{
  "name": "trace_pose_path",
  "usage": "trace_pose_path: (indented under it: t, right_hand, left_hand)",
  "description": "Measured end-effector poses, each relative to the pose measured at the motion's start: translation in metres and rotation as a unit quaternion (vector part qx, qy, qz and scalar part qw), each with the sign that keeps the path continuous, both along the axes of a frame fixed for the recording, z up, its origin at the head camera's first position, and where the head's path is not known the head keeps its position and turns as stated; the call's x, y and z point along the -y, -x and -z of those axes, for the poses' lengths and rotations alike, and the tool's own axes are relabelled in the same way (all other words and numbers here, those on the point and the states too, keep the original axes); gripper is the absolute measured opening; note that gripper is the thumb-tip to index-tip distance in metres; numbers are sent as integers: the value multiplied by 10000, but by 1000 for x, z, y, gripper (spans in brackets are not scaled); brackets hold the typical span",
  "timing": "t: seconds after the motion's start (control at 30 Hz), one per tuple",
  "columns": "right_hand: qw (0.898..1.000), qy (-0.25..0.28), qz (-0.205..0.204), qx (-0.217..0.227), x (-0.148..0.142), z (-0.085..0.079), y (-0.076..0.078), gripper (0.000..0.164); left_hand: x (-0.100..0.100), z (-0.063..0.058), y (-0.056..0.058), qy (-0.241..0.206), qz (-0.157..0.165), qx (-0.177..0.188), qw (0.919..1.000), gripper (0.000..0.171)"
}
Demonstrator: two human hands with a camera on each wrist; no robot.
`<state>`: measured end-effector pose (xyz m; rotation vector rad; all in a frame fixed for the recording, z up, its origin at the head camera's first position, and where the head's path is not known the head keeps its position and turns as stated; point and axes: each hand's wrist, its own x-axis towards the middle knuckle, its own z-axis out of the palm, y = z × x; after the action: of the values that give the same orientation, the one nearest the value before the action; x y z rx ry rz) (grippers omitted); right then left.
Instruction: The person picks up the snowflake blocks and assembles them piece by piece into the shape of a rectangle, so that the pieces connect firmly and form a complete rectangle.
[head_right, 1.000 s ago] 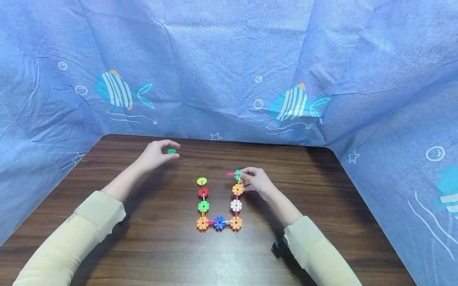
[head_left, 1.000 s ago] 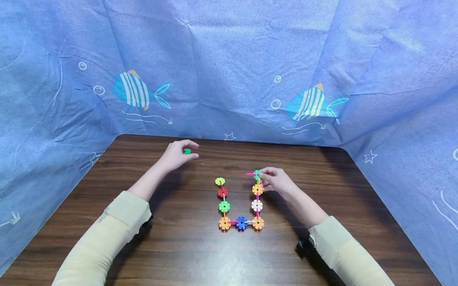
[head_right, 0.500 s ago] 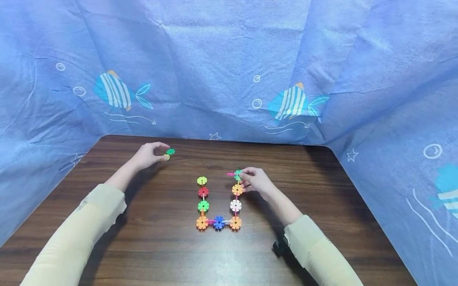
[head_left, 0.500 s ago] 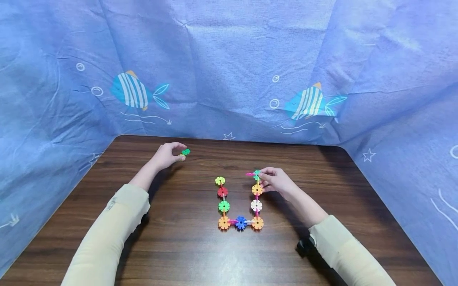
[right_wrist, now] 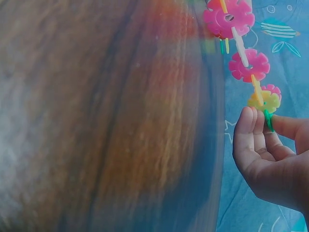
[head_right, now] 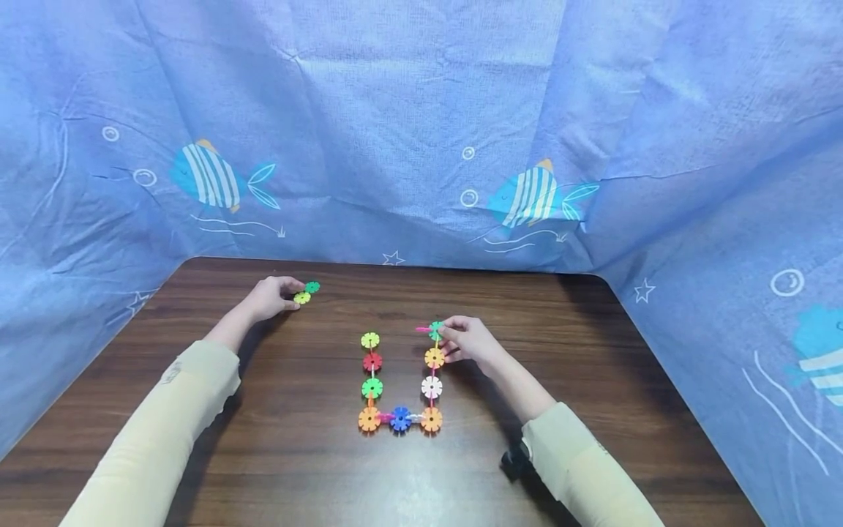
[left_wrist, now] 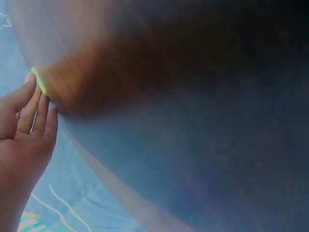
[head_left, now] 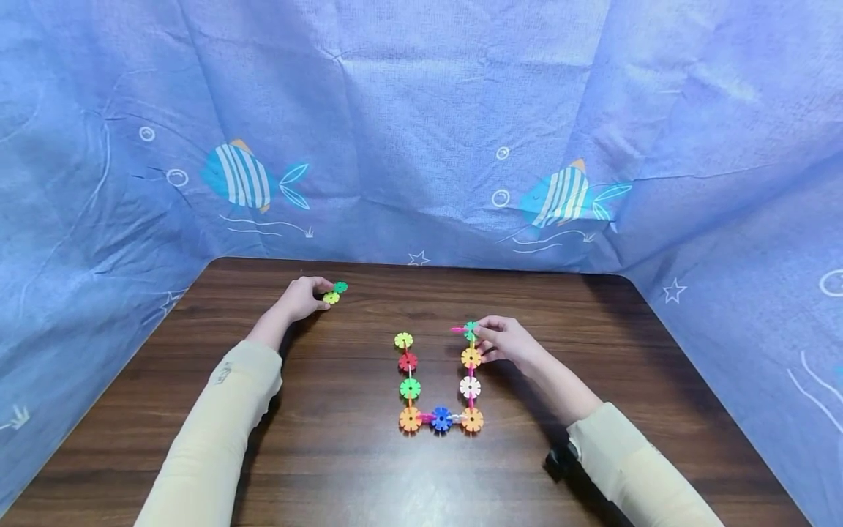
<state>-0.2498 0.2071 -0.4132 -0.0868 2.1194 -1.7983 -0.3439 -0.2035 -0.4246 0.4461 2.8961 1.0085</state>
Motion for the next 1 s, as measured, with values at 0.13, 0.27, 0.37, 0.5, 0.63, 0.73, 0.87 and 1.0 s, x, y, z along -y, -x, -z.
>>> trace_pose_path:
  t: [0.13, 0.27, 0.37, 0.5, 0.63, 0.73, 0.87, 1.0]
  right_hand:
    - [10000, 14, -7, 63, 1, -1, -1, 21]
    - [10000, -15, -30, 87, 1, -2, -1, 22]
    - [9999, -53, -38, 80, 1, -2, 0, 23]
    - [9999, -109, -25, 64, 2, -2, 2, 24]
    - [9999, -98, -14, 59, 2, -3, 2, 23]
    - [10000, -50, -52, 22, 3, -3, 2, 24]
    - [9999, -42, -103, -23, 4, -4, 1, 25]
    - [9999, -50, -107, -29, 5, -4, 1, 25]
  left_hand:
    - [0, 2, 1, 43, 1, -48, 10000, 30]
    - [1, 4, 1, 44, 58, -143, 9999, 28]
    - [1, 3, 1, 14, 105, -153, 9998, 29]
    - [2, 1, 0, 27, 120, -103, 9999, 30]
    - [2, -1, 0, 146, 117, -276, 9994, 24]
    - [1, -3, -2, 212, 33, -464, 9987, 20]
    - [-2, -7, -6, 145, -155, -482, 9986, 18]
    - [-7, -13, -11, 84, -370, -478, 9981, 16]
